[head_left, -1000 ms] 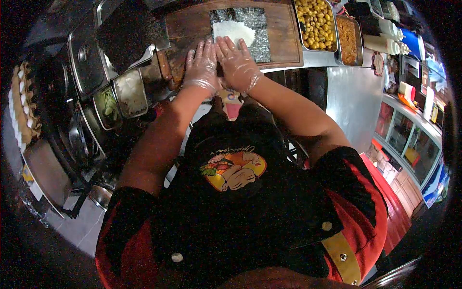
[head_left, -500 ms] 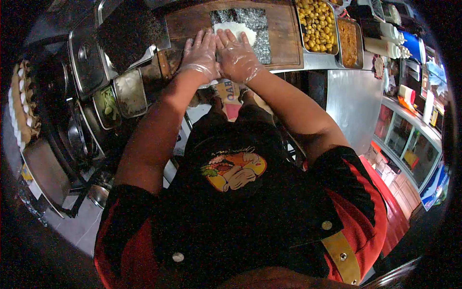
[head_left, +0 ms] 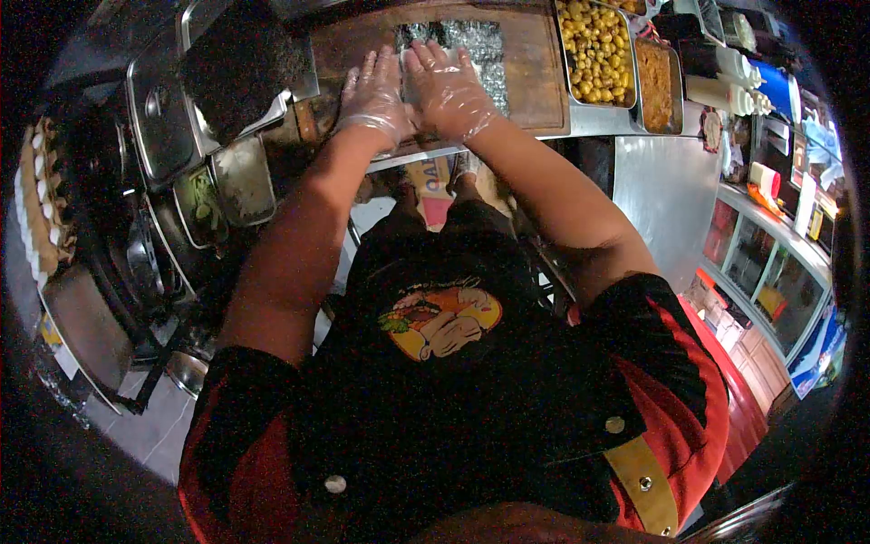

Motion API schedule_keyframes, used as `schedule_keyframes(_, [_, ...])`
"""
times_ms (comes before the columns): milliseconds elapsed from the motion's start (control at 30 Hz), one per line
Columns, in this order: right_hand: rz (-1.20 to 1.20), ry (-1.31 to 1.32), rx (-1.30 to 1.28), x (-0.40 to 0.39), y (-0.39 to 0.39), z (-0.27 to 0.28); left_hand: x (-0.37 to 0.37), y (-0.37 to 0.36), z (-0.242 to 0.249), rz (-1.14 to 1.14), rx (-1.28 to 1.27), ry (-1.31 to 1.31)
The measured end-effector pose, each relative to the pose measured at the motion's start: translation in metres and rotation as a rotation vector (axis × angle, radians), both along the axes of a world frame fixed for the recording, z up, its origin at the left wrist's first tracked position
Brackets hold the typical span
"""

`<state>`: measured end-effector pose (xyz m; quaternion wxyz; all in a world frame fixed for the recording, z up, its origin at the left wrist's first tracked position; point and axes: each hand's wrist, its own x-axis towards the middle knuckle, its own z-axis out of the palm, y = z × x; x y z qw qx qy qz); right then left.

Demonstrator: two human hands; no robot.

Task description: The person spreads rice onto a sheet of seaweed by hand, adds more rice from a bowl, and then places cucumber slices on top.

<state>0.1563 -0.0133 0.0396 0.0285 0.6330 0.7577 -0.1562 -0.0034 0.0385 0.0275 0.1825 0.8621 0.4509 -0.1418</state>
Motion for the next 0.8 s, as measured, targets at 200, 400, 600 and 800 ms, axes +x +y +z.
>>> schedule_keyframes(200, [0.070,-0.071,0.083,0.000,0.003,-0.026,0.002,0.001,-0.004,-0.006,0.049,0.027])
schedule_keyframes(400, [0.021,-0.036,0.092,0.003,0.010,-0.018,0.003,0.015,0.001,-0.041,0.020,0.057])
schedule_keyframes(600, [0.005,-0.016,0.062,-0.006,0.011,-0.019,0.001,0.016,-0.008,-0.053,0.064,0.082])
schedule_keyframes(800, [0.011,-0.037,0.103,-0.013,-0.005,-0.024,-0.003,0.005,0.008,-0.077,0.030,0.098])
